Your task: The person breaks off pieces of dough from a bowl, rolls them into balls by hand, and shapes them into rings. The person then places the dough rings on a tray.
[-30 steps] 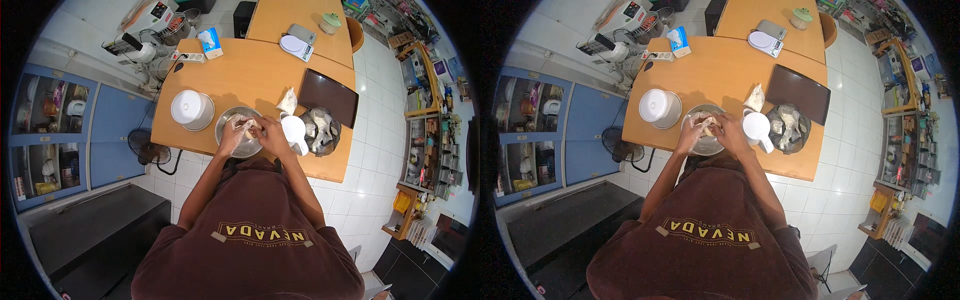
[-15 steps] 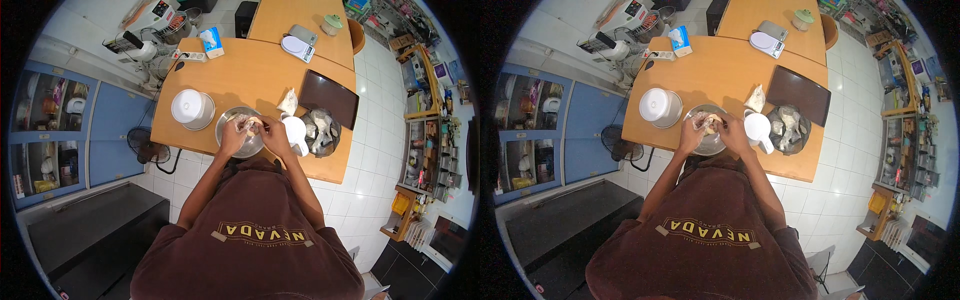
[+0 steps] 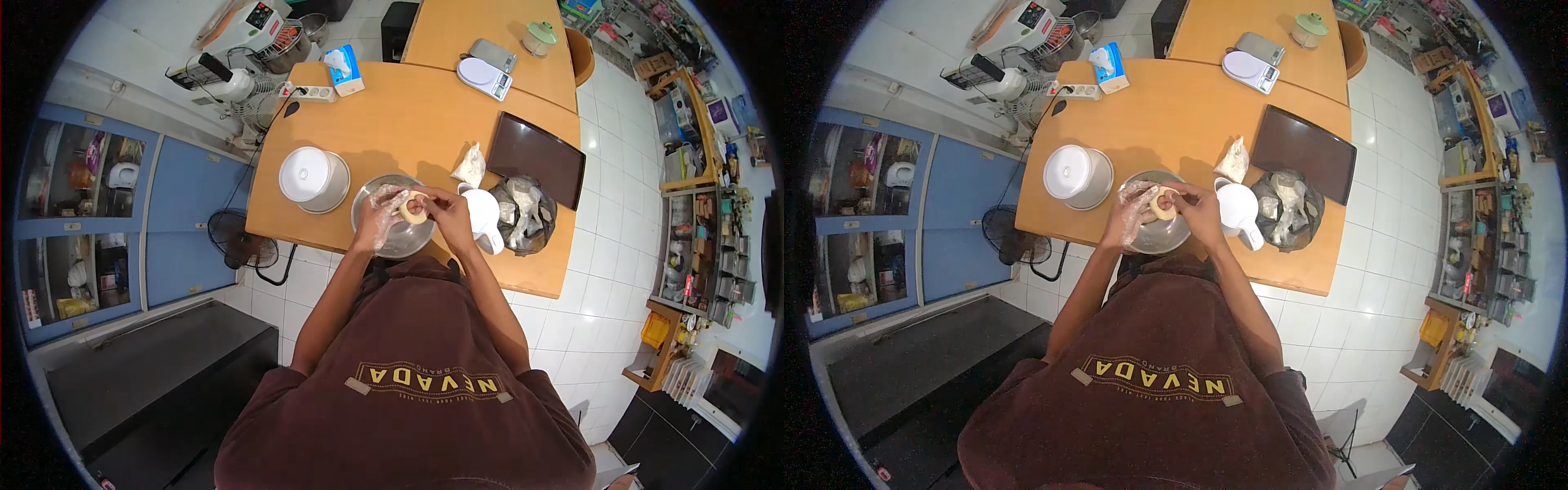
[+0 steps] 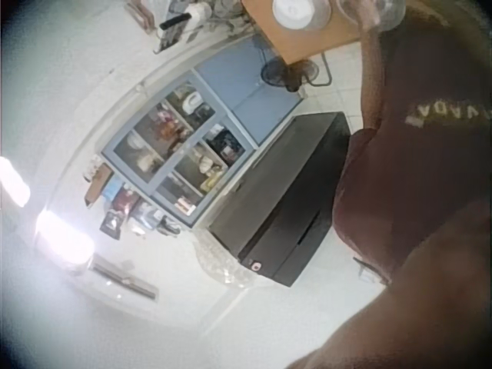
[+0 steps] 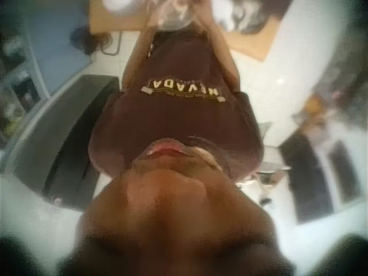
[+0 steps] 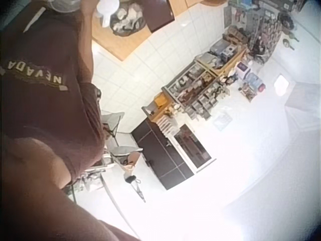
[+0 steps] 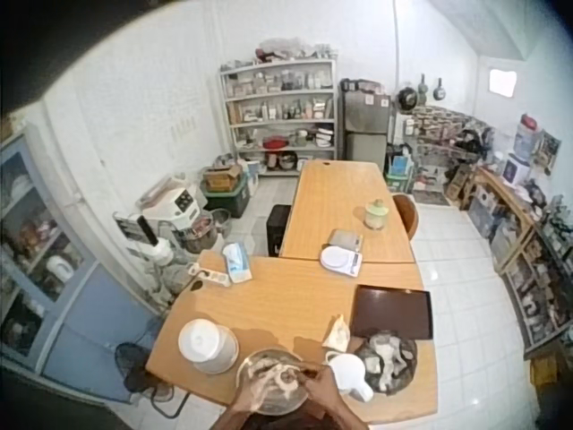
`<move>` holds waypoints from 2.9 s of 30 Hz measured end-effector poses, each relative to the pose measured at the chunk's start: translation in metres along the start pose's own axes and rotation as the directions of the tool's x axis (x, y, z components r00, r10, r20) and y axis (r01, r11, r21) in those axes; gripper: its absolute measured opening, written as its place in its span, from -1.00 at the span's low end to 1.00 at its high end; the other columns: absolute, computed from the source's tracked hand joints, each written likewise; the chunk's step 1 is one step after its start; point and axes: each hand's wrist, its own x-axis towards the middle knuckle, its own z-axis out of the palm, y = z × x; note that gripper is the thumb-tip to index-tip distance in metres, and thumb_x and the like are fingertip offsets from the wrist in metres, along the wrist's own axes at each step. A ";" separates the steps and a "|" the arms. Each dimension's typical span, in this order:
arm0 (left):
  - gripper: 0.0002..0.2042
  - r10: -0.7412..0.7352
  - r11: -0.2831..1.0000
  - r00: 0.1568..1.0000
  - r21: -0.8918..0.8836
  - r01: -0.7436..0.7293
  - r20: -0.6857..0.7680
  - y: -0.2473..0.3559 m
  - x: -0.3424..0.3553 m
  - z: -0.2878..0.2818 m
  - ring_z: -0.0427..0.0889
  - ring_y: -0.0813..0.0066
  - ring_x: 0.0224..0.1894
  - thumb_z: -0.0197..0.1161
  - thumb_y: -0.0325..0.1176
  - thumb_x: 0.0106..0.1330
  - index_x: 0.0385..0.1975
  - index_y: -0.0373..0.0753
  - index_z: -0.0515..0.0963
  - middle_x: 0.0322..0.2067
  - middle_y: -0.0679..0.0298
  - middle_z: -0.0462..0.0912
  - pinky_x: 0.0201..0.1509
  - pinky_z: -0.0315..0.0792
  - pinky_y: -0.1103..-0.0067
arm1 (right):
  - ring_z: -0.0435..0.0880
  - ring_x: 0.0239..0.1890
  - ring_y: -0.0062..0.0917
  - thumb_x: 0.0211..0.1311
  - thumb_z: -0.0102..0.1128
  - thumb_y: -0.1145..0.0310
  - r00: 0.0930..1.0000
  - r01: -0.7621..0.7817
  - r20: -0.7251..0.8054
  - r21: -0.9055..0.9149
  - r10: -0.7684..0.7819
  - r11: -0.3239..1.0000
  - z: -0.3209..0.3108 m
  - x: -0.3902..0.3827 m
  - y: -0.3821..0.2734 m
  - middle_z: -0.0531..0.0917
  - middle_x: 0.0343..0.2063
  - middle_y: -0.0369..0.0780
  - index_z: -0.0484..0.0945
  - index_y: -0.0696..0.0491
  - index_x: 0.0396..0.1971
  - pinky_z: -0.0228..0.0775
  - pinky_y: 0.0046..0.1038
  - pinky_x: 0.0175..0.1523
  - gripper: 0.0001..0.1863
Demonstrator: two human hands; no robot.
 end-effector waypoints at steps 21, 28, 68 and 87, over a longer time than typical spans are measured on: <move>-0.73 -0.079 0.992 0.987 -0.085 0.091 0.138 -0.012 0.009 -0.027 0.74 0.24 0.04 0.23 -0.43 0.50 0.12 -0.33 0.46 0.07 0.10 0.62 0.12 0.69 0.33 | 0.71 -0.27 -0.66 0.33 0.39 0.46 0.985 -0.173 0.015 0.056 0.172 0.983 -0.005 0.003 -0.013 0.80 -0.29 -0.21 0.76 0.24 -0.13 0.54 -0.59 -0.10 -0.80; -0.77 -0.052 0.994 0.998 -0.095 0.056 0.046 -0.008 0.007 -0.014 0.75 0.28 -0.01 0.23 -0.39 0.51 0.05 -0.32 0.48 -0.01 0.14 0.65 0.12 0.69 0.35 | 0.72 -0.24 -0.64 0.33 0.37 0.50 0.991 -0.130 0.028 0.095 0.128 0.987 -0.002 0.001 -0.013 0.80 -0.27 -0.19 0.75 0.25 -0.10 0.55 -0.59 -0.07 -0.79; -0.80 -0.115 0.922 0.973 -0.344 0.179 0.199 -0.011 0.016 -0.023 0.71 0.36 0.07 0.21 -0.37 0.53 0.06 -0.22 0.51 0.00 0.20 0.69 0.22 0.61 0.39 | 0.72 0.02 -0.53 0.49 0.20 0.45 0.951 -0.255 0.269 0.409 0.151 0.876 -0.015 0.002 -0.023 0.70 -0.02 -0.14 0.52 0.17 0.26 0.68 -0.47 0.06 -0.61; -0.83 -0.089 0.992 0.992 -0.082 0.096 0.084 0.001 0.000 0.000 0.70 0.46 -0.07 0.25 -0.33 0.52 -0.01 -0.22 0.55 -0.09 0.29 0.65 0.10 0.64 0.44 | 0.74 -0.07 -0.55 0.43 0.24 0.51 0.931 -0.354 0.234 0.372 0.282 0.858 -0.017 0.004 -0.006 0.73 -0.07 -0.19 0.65 0.18 -0.01 0.69 -0.52 -0.06 -0.79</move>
